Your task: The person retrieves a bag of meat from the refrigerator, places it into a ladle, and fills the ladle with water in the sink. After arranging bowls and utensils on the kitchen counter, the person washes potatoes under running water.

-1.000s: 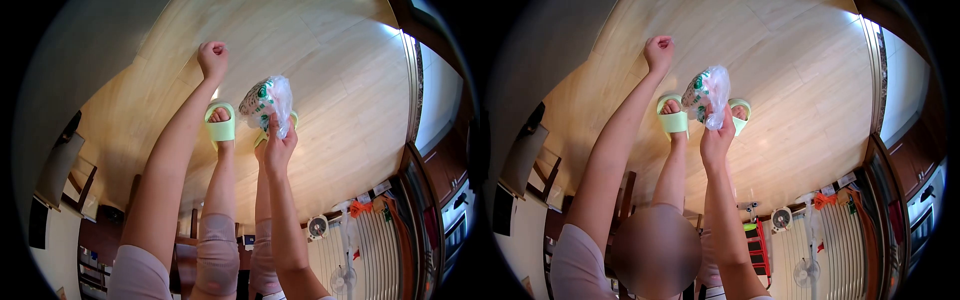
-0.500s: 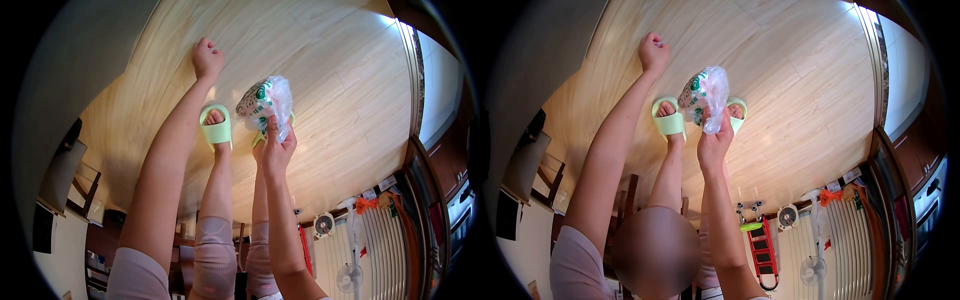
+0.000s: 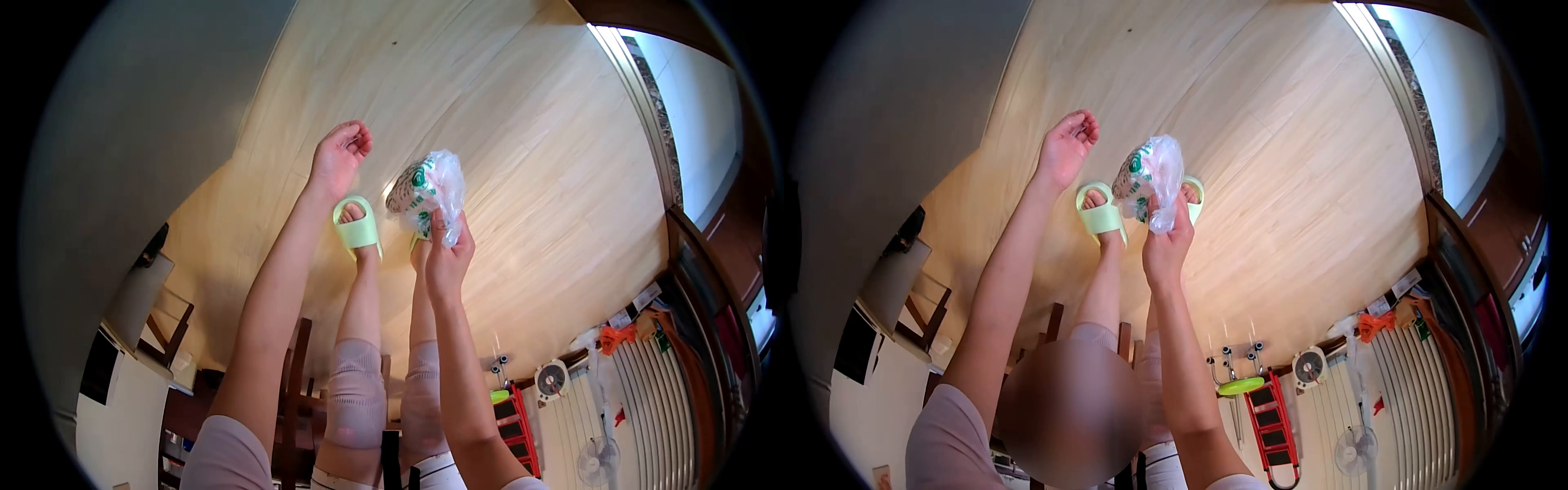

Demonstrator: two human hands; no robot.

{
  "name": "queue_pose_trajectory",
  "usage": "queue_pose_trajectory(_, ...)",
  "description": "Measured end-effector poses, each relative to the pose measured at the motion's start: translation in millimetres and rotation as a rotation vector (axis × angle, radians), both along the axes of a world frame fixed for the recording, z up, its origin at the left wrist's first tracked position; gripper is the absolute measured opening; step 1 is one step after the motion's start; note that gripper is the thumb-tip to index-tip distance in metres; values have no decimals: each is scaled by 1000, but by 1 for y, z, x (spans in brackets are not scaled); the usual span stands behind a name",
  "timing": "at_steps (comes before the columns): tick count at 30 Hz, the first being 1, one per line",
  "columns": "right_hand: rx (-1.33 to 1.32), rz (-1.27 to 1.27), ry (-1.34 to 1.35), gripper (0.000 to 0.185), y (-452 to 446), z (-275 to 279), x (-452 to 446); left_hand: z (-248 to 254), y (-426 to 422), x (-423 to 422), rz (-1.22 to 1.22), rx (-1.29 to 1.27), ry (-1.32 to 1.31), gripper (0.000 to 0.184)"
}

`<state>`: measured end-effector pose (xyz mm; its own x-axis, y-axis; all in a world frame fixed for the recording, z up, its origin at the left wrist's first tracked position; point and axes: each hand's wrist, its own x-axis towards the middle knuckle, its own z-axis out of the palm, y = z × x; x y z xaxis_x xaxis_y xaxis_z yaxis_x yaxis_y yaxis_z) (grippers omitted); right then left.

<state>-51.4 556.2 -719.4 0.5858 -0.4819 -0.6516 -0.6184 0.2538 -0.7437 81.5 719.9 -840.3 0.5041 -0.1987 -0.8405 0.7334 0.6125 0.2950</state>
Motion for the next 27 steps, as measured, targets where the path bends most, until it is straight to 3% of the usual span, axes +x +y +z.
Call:
queue_pose_trajectory(5, -104, 83, -123, 29, -22, -5, 3, -28, -25, 39, -248, 304, -187, 15)
queue_pose_trajectory(11, 7, 5, -132, 28, -47, -46, 9, -128, -44, 110, -677, 923, -429, 23)
queue_pose_trajectory(14, 61, 30, -64, 27, -63, -66, 13, -154, -59, 137, -772, 1125, -579, 25)
queue_pose_trajectory(20, 105, -36, -42, 27, -61, -85, 10, -177, -71, 146, -775, 1337, -670, 23)
queue_pose_trajectory(27, 126, -50, -15, 27, -56, -74, 17, -174, -75, 148, -856, 1392, -709, 17)
